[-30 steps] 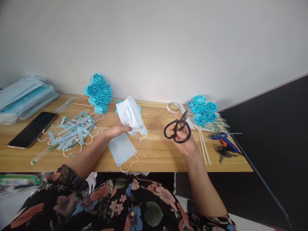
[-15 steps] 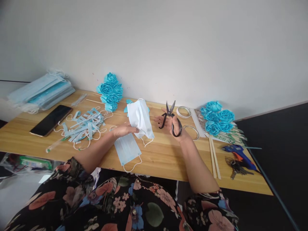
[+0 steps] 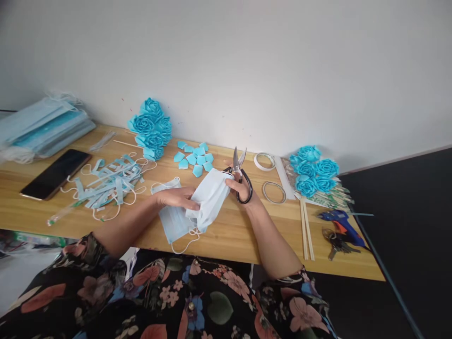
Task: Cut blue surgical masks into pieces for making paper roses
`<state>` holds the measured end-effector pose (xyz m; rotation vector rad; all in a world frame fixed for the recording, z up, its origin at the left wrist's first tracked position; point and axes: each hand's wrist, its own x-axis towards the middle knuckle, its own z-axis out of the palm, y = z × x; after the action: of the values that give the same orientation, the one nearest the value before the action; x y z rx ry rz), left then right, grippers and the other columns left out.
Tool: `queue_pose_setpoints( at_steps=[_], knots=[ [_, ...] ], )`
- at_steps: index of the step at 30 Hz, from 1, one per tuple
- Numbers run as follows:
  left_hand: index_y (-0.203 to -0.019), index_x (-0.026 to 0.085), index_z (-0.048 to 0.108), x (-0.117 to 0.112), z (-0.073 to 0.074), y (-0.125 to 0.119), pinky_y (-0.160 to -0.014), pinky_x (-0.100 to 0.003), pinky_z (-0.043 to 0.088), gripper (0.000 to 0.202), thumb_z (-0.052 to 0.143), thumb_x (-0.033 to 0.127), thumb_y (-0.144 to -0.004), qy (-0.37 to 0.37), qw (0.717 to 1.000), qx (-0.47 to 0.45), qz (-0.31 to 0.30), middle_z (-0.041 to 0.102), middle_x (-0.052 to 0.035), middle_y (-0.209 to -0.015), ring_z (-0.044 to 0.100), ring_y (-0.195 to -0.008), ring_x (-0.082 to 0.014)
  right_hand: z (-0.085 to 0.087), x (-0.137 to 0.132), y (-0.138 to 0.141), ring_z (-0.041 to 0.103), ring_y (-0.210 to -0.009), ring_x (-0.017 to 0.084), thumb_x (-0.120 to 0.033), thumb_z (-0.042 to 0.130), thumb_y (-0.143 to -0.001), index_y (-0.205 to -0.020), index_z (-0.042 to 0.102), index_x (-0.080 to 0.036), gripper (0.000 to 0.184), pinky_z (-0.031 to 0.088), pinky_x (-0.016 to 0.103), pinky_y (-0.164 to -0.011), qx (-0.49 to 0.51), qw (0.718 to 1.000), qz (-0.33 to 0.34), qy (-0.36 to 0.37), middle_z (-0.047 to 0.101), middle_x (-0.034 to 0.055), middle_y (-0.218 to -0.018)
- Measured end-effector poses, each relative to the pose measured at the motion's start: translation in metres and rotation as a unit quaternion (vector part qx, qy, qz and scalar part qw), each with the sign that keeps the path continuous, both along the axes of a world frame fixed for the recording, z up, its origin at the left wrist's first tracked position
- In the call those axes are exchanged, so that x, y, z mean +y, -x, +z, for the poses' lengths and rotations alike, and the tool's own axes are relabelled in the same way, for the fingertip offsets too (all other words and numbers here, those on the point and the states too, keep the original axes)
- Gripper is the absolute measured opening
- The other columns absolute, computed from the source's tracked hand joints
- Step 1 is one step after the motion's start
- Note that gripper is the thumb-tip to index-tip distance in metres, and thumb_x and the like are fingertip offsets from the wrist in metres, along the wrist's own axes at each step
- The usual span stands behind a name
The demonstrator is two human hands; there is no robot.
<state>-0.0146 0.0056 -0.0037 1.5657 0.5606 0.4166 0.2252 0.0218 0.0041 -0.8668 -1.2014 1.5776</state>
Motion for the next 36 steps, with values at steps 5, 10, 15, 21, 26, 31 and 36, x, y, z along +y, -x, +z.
queue_pose_setpoints(
  at_steps=[5, 10, 15, 21, 26, 31, 36],
  knots=[
    [-0.06, 0.016, 0.056, 0.012, 0.006, 0.012, -0.049, -0.024, 0.033, 0.045, 0.062, 0.054, -0.083, -0.005, 0.996, -0.006, 0.085, 0.045, 0.0012, -0.054, 0.039, -0.051, -0.0102, -0.005, 0.009, -0.007, 0.062, -0.063, 0.017, -0.033, 0.083, -0.061, -0.125, 0.063, -0.029, 0.067, 0.048, 0.028, -0.056, 0.021, 0.997, -0.068, -0.004, 0.066, -0.004, -0.074],
    [-0.077, 0.017, 0.068, 0.029, 0.024, 0.031, -0.058, -0.026, 0.041, 0.033, 0.052, 0.043, -0.088, -0.085, 0.939, -0.04, 0.331, 0.047, 0.0026, -0.055, 0.042, -0.051, -0.0112, -0.013, 0.026, -0.022, 0.067, -0.076, 0.02, -0.031, 0.078, -0.058, -0.121, 0.065, -0.03, 0.064, 0.052, 0.031, -0.067, 0.091, 0.987, -0.135, -0.002, 0.071, -0.002, -0.085],
    [-0.088, 0.02, 0.077, 0.009, 0.066, 0.047, -0.067, -0.027, 0.041, 0.021, 0.057, 0.027, -0.085, -0.28, 0.884, 0.189, 0.324, 0.063, -0.001, -0.065, 0.053, -0.062, -0.0147, -0.018, 0.03, -0.024, 0.069, -0.089, 0.024, -0.034, 0.075, -0.059, -0.122, 0.066, -0.031, 0.064, 0.055, 0.037, -0.079, 0.093, 0.987, -0.131, 0.025, 0.073, -0.0008, -0.093],
    [-0.106, 0.023, 0.076, -0.073, 0.044, 0.053, -0.098, -0.039, 0.047, 0.028, 0.054, 0.033, -0.093, -0.311, 0.878, 0.327, 0.158, 0.074, -0.0088, -0.118, 0.066, -0.108, -0.0267, -0.018, 0.026, -0.017, 0.068, -0.091, 0.024, -0.035, 0.072, -0.062, -0.12, 0.066, -0.03, 0.059, 0.055, 0.04, -0.083, 0.093, 0.99, -0.108, 0.018, 0.072, 0.0002, -0.097],
    [-0.128, 0.019, 0.068, -0.108, -0.004, 0.048, -0.12, -0.049, 0.033, 0.039, 0.049, 0.035, -0.098, -0.33, 0.856, 0.342, 0.203, 0.051, -0.0137, -0.153, 0.044, -0.144, -0.0306, -0.021, 0.025, -0.013, 0.068, -0.091, 0.022, -0.033, 0.074, -0.063, -0.12, 0.067, -0.03, 0.057, 0.055, 0.037, -0.085, 0.132, 0.985, -0.107, 0.013, 0.073, -0.0014, -0.093],
    [-0.124, 0.017, 0.068, -0.093, -0.023, 0.036, -0.121, -0.053, 0.032, 0.035, 0.049, 0.026, -0.097, -0.365, 0.836, 0.307, 0.273, 0.056, -0.0149, -0.148, 0.046, -0.142, -0.0298, -0.02, 0.023, -0.01, 0.069, -0.096, 0.023, -0.033, 0.074, -0.063, -0.119, 0.068, -0.029, 0.056, 0.055, 0.039, -0.089, 0.152, 0.982, -0.111, 0.013, 0.075, -0.0002, -0.098],
    [-0.119, 0.018, 0.071, -0.081, -0.007, 0.033, -0.116, -0.052, 0.039, 0.035, 0.05, 0.038, -0.098, -0.288, 0.874, 0.203, 0.334, 0.06, -0.0151, -0.144, 0.053, -0.136, -0.0295, -0.014, 0.018, -0.005, 0.068, -0.101, 0.025, -0.038, 0.073, -0.063, -0.121, 0.067, -0.029, 0.06, 0.056, 0.04, -0.091, 0.137, 0.986, -0.096, 0.008, 0.074, 0.0018, -0.104]
  ],
)
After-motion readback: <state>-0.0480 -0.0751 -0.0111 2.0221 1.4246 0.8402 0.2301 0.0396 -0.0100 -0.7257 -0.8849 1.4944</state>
